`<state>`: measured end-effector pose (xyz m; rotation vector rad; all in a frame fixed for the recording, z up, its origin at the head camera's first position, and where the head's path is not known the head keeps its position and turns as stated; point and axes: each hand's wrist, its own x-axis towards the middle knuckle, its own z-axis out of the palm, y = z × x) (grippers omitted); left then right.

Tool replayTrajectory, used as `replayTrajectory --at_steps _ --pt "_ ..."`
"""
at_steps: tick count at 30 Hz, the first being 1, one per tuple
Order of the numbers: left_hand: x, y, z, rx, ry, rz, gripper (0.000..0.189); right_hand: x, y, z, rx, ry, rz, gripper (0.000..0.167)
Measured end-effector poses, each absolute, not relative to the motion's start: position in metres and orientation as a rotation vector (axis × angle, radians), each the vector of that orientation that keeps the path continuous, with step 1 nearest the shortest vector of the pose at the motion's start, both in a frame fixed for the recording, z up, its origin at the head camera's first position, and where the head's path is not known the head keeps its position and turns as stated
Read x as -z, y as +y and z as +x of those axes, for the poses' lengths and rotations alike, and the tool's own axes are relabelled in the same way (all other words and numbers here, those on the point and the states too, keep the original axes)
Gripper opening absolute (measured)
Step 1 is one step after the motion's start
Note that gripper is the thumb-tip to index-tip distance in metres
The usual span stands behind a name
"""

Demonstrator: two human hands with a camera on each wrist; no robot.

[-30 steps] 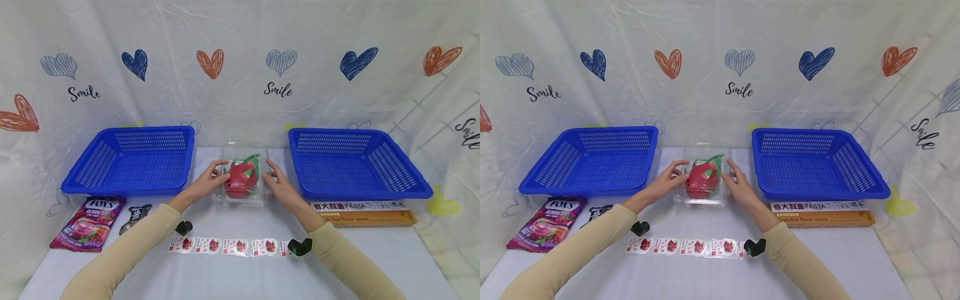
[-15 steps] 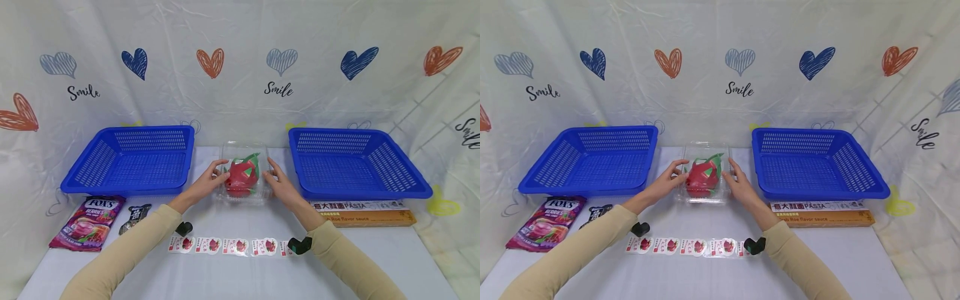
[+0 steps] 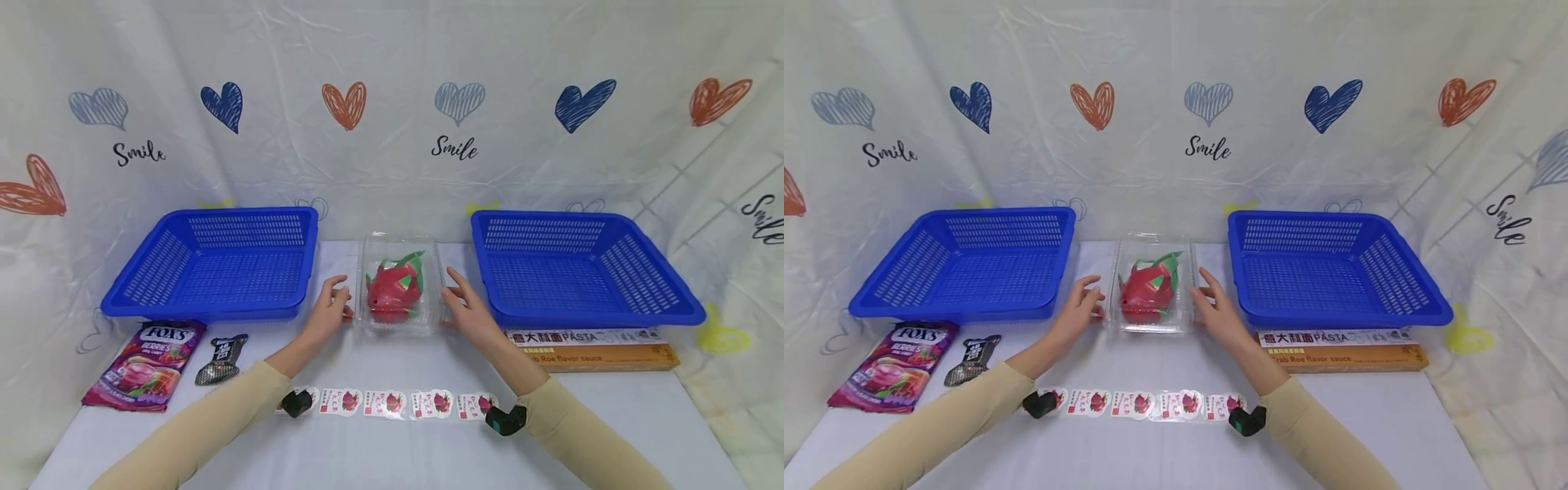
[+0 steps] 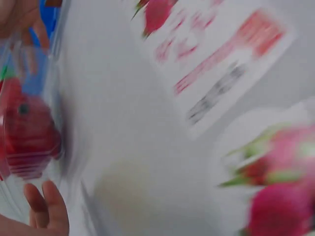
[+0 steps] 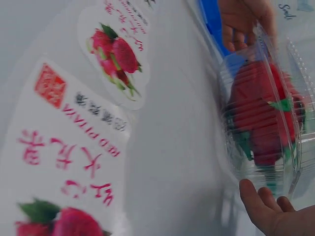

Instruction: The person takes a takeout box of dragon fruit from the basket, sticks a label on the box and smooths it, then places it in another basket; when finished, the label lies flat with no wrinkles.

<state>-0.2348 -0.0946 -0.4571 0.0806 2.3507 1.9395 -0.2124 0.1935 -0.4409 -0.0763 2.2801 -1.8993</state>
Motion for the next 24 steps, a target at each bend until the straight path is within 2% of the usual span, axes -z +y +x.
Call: replayTrajectory --at_steps 3,6,10,15,20,24 --pt "0.463 -0.096 -0.219 -1.903 2.426 -0.030 0.034 0.441 0.198 -0.201 1.914 2.263 -0.074 0.057" --pt "0.469 -0.100 -0.201 -1.752 2.600 0.028 0.027 0.440 0.202 -0.188 1.896 2.261 -0.067 0.056" --pt "0.475 -0.103 -0.181 -1.500 2.919 0.333 0.015 0.435 0.209 -0.172 1.846 2.283 -0.103 0.056" --pt "0.482 -0.101 -0.165 -1.298 3.089 0.853 0.004 0.430 0.218 -0.152 1.779 2.340 -0.183 0.056" --pt "0.474 -0.090 -0.155 -1.175 2.954 1.320 0.013 0.429 0.227 -0.133 1.750 2.430 -0.230 0.053" --pt "0.469 -0.075 -0.150 -1.200 2.738 1.377 0.022 0.433 0.235 -0.121 1.722 2.506 -0.244 0.043"
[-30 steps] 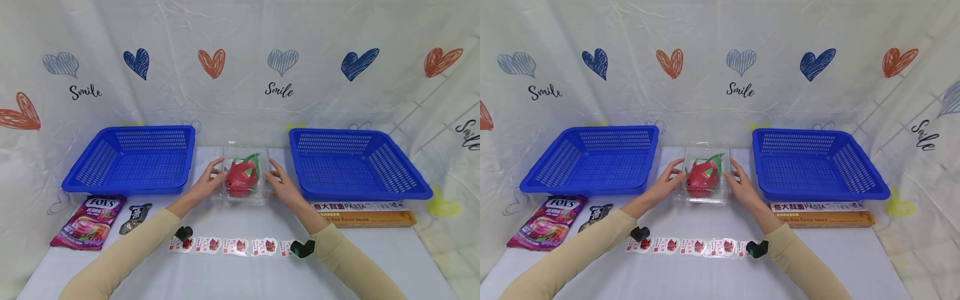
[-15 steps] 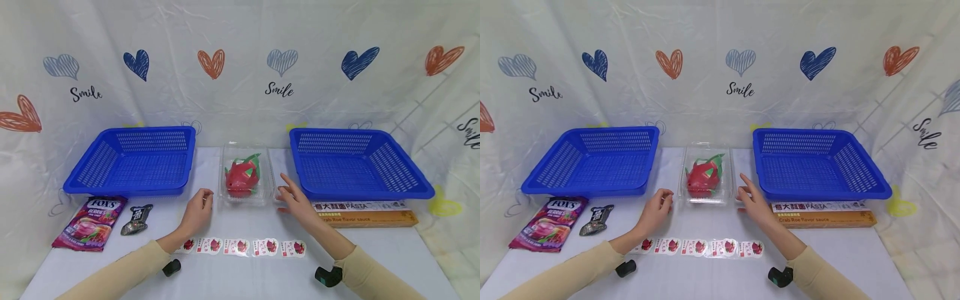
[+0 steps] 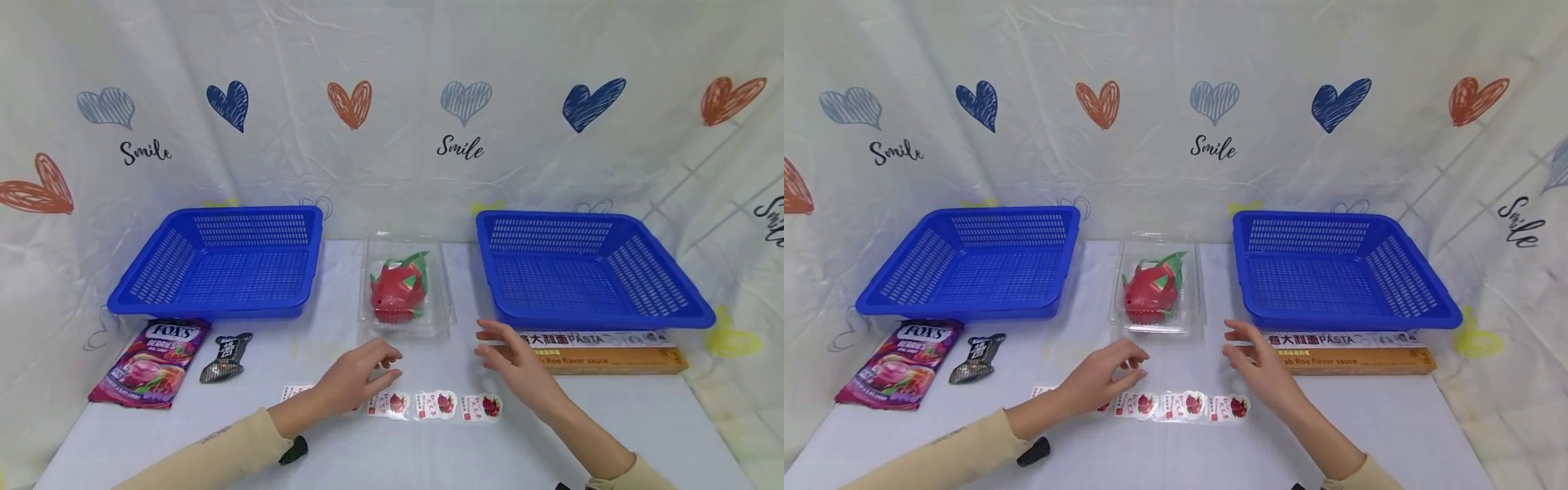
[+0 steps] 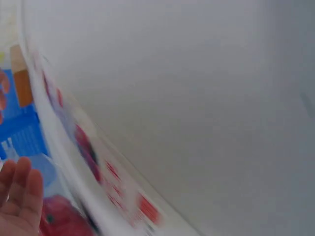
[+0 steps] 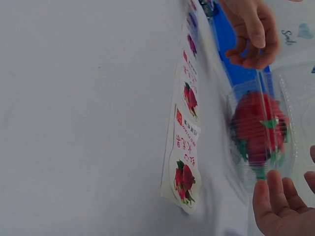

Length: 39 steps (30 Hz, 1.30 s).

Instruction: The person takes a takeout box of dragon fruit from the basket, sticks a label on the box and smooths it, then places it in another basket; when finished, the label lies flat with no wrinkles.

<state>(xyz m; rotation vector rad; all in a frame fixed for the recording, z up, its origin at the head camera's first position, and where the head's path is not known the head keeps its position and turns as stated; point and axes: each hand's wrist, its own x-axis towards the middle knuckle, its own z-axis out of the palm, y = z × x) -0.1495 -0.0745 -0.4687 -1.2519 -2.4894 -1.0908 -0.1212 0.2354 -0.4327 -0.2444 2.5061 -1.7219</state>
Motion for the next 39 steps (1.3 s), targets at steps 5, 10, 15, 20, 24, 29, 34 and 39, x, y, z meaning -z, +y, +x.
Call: replayTrajectory --at_steps 5,10,15,20,24,29,34,39 --pt "0.466 -0.050 -0.144 1.373 -2.598 -1.249 0.026 0.440 0.240 -0.111 1.555 2.673 -0.269 0.039" --pt "0.464 -0.023 -0.140 1.470 -2.661 -1.255 0.028 0.443 0.244 -0.101 1.394 2.810 -0.302 0.035" --pt "0.464 -0.003 -0.138 1.480 -2.696 -1.256 0.028 0.442 0.251 -0.092 1.313 2.899 -0.315 0.026" --pt "0.467 0.015 -0.138 1.384 -2.747 -1.265 0.029 0.445 0.261 -0.083 1.207 3.006 -0.321 0.020" --pt "0.469 0.024 -0.140 1.272 -2.789 -1.290 0.030 0.449 0.266 -0.080 1.126 3.062 -0.328 0.022" --pt "0.472 0.034 -0.143 1.190 -2.847 -1.322 0.029 0.456 0.268 -0.078 1.074 3.086 -0.391 0.024" --pt "0.472 0.039 -0.143 1.147 -2.881 -1.381 0.028 0.460 0.268 -0.076 1.075 3.101 -0.433 0.024" --pt "0.472 0.043 -0.141 1.148 -2.913 -1.370 0.027 0.463 0.267 -0.076 1.084 3.088 -0.417 0.025"
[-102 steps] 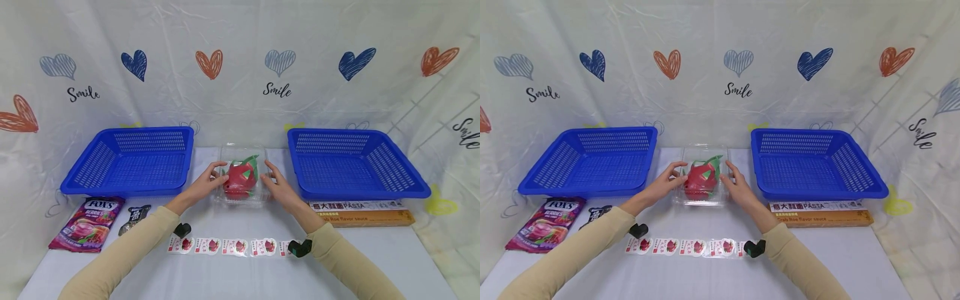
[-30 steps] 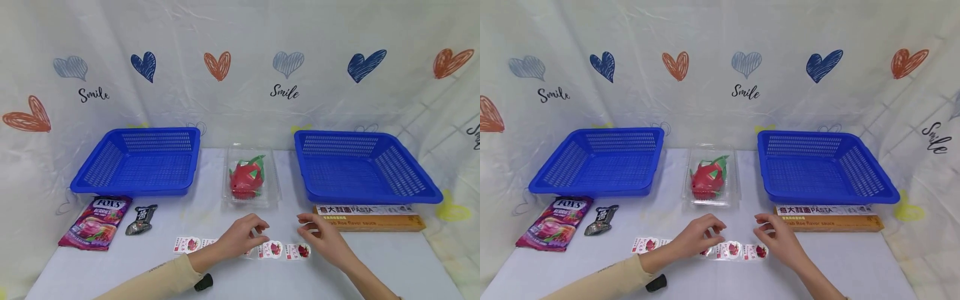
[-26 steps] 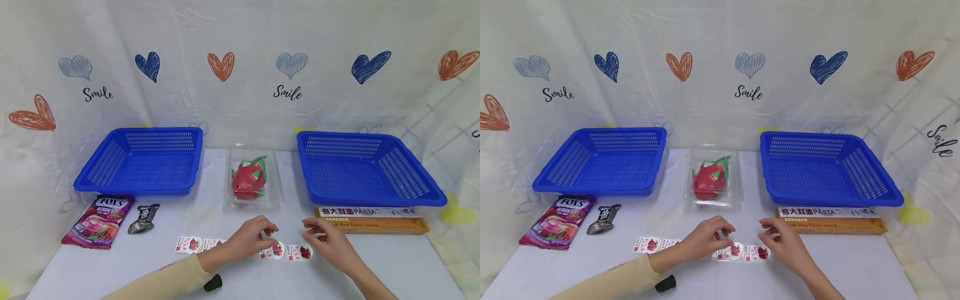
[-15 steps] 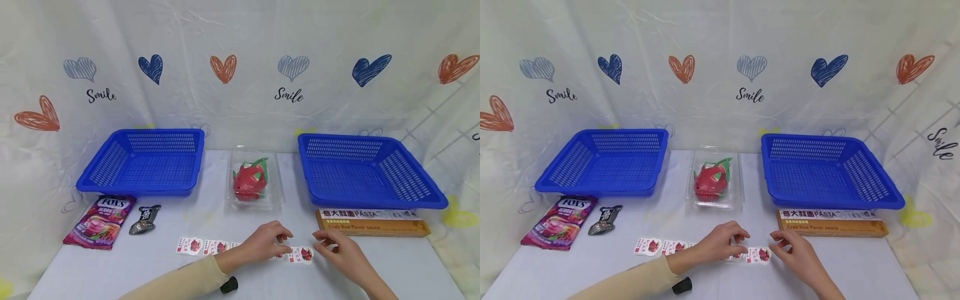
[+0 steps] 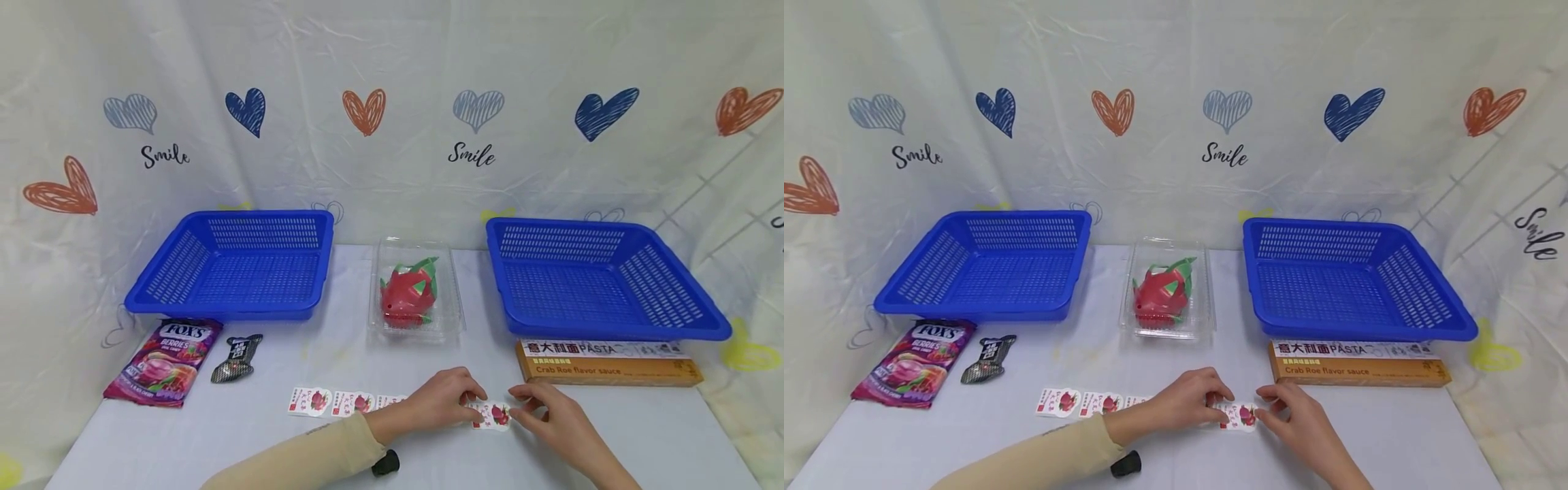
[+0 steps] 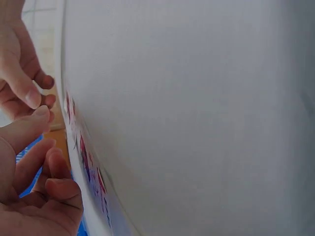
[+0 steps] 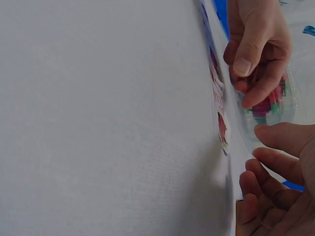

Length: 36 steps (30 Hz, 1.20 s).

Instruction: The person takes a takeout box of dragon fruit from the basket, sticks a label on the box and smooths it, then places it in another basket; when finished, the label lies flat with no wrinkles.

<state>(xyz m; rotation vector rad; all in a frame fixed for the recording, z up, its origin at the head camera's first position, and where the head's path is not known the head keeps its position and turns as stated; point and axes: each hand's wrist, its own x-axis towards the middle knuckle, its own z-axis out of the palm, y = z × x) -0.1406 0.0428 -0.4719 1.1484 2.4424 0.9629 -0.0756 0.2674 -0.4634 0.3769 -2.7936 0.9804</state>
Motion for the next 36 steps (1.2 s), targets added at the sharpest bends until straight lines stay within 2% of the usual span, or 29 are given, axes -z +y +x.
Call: replayTrajectory --at_steps 15,28,36 --pt "0.476 0.052 -0.140 -0.800 2.568 1.133 0.020 0.476 0.265 -0.076 -0.815 -2.749 0.421 0.032" --pt "0.476 0.055 -0.144 -0.831 2.500 1.087 0.018 0.471 0.258 -0.076 -0.813 -2.954 0.274 0.026" --pt "0.473 0.056 -0.144 -0.847 2.469 1.034 0.018 0.470 0.255 -0.075 -0.850 -2.970 0.280 0.024"
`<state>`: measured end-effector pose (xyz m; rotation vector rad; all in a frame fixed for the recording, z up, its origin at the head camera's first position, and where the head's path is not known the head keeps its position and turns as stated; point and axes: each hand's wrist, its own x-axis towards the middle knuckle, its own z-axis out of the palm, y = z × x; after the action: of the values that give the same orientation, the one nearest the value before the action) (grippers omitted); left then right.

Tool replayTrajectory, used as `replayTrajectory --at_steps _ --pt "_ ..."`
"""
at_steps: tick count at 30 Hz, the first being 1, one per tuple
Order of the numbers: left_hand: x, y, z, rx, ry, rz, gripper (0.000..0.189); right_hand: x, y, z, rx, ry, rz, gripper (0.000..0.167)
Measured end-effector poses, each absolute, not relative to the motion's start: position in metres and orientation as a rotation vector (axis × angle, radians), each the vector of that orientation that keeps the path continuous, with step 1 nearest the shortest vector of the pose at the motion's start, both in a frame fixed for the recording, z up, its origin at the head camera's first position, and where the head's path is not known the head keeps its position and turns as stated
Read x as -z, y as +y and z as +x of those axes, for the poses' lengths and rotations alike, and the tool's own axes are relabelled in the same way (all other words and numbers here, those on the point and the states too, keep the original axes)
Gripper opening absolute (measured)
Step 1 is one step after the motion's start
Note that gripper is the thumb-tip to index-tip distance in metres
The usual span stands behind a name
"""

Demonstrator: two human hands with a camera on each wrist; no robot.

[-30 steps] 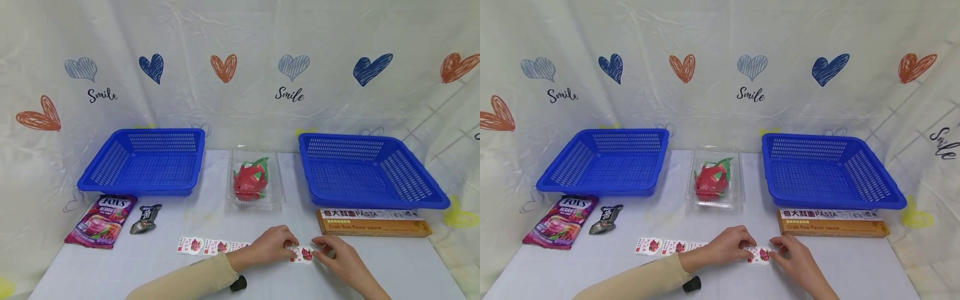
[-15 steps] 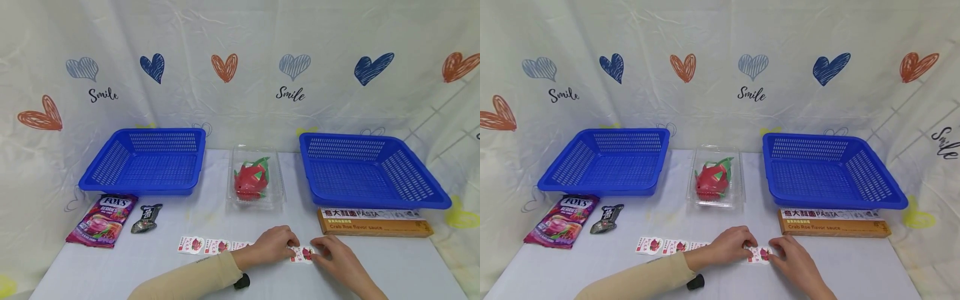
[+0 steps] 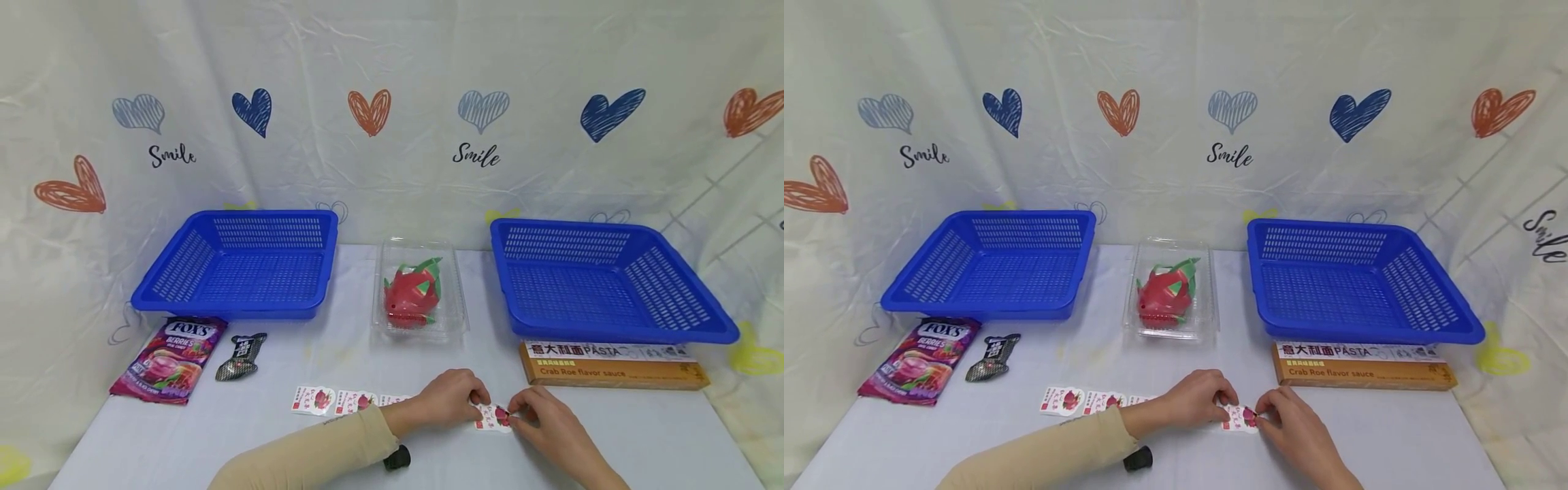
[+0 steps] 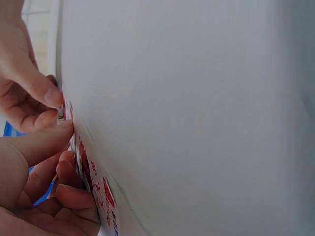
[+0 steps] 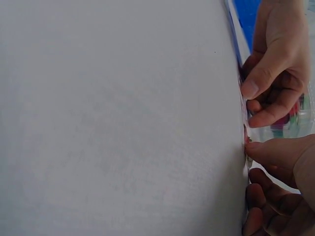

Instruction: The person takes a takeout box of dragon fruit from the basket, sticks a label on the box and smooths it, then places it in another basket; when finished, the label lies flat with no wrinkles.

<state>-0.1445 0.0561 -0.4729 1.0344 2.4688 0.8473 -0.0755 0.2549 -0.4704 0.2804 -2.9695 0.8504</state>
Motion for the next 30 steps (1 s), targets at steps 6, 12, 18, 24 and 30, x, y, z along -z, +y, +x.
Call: replayTrajectory --at_steps 6,12,18,24,30 --pt "0.4714 0.0567 -0.1432 -0.850 2.476 1.019 0.018 0.4716 0.2542 -0.0753 -0.870 -2.939 0.290 0.024" --pt "0.4701 0.0566 -0.1424 -0.831 2.489 1.007 0.017 0.4729 0.2543 -0.0760 -0.863 -2.884 0.333 0.026" --pt "0.4699 0.0566 -0.1428 -0.823 2.489 1.003 0.017 0.4745 0.2570 -0.0774 -0.888 -2.818 0.444 0.026" --pt "0.4691 0.0565 -0.1425 -0.813 2.503 1.005 0.017 0.4761 0.2585 -0.0786 -0.923 -2.771 0.512 0.027" --pt "0.4695 0.0563 -0.1422 -0.800 2.507 0.999 0.019 0.4738 0.2583 -0.0802 -0.931 -2.811 0.391 0.025"
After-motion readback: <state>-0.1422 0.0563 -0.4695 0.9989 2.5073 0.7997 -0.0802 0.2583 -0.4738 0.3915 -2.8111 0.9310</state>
